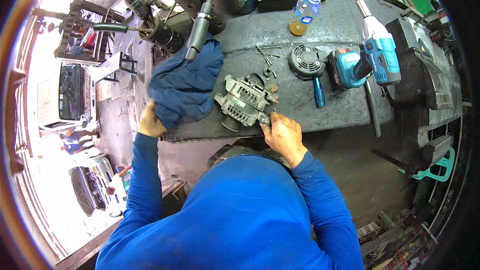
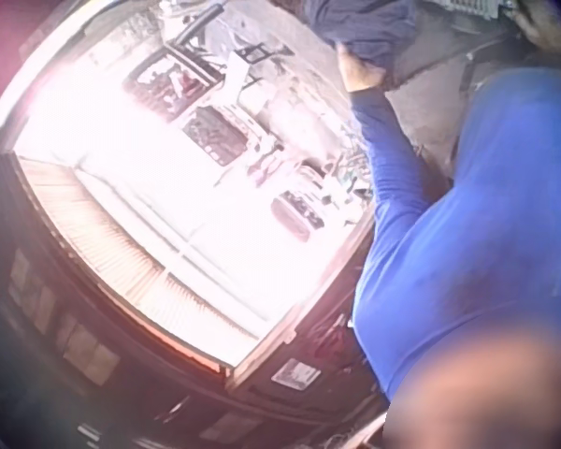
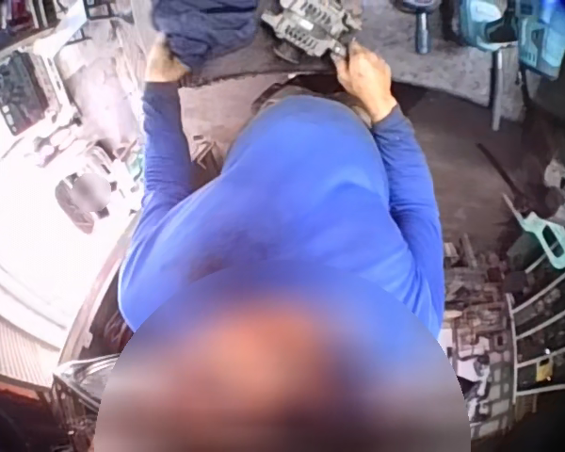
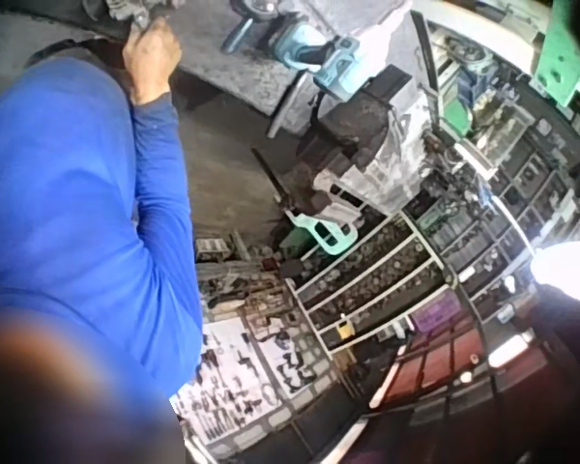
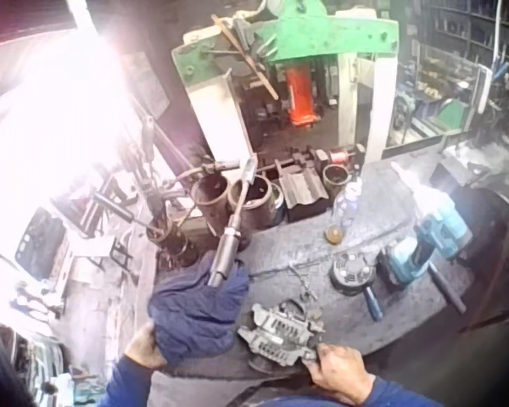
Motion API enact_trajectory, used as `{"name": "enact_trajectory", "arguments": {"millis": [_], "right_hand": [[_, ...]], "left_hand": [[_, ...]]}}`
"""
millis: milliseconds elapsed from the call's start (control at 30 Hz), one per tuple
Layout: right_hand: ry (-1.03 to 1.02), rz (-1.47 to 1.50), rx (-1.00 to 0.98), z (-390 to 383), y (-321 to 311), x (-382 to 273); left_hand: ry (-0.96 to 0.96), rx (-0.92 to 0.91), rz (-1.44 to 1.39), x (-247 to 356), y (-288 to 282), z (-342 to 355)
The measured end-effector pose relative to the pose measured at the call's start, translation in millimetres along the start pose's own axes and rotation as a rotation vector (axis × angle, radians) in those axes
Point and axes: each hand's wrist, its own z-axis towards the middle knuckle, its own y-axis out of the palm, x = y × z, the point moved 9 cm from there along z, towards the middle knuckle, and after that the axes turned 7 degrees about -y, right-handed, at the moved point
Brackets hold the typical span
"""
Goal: The person pours liquid from a plastic bottle into a disassembled alternator, then repeatedly taps the alternator with a hammer while holding it with a cloth. The alternator is rotated and tapped multiple times on a workbench.
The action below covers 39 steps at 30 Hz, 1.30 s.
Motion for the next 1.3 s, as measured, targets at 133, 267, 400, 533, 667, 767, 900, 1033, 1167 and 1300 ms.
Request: {"name": "enact_trajectory", "arguments": {"millis": [133, 267, 400, 533, 667, 767, 900, 1033, 1167, 1300], "right_hand": [[0.022, -0.013, -0.003, 0.5, 0.5, -1.3], [0.017, -0.013, 0.029, -0.8, -0.8, -6.7], [0.01, -0.003, 0.051, -1.7, -1.7, -10.3], [0.005, 0.021, 0.087, -3.7, -1.9, -10.6], [0.005, 0.05, 0.083, -5.2, 1.6, -9.1], [-0.016, 0.071, 0.117, -5.4, -1.4, -8.7], [-0.068, 0.001, 0.103, -5.2, -3.6, -11.7], [-0.051, 0.062, 0.066, -1.6, 3.3, -6.4], [-0.027, 0.012, 0.008, 1.0, 5.2, -4.0], [-0.063, -0.16, -0.08, -7.0, -21.4, -25.2]], "left_hand": [[0.537, 0.203, 0.037, 73.2, -47.9, -43.8], [0.91, -0.162, 0.276, 77.4, 10.7, -87.9], [0.413, 0.149, 0.504, -23.6, 22.3, -17.0], [0.769, -0.108, 0.823, 17.3, 65.2, -22.0], [0.332, -0.559, 0.136, 38.2, 73.9, -6.5], [0.541, -0.251, 0.256, 68.7, 53.7, -16.1], [0.839, 0.202, 1.146, 66.7, 53.9, -34.4], [0.491, -0.615, -0.083, 36.8, 54.6, -17.5], [0.445, -0.656, -0.103, 48.8, 53.6, -15.1], [0.386, -0.669, 0.089, 60.1, 63.8, -43.1]]}}
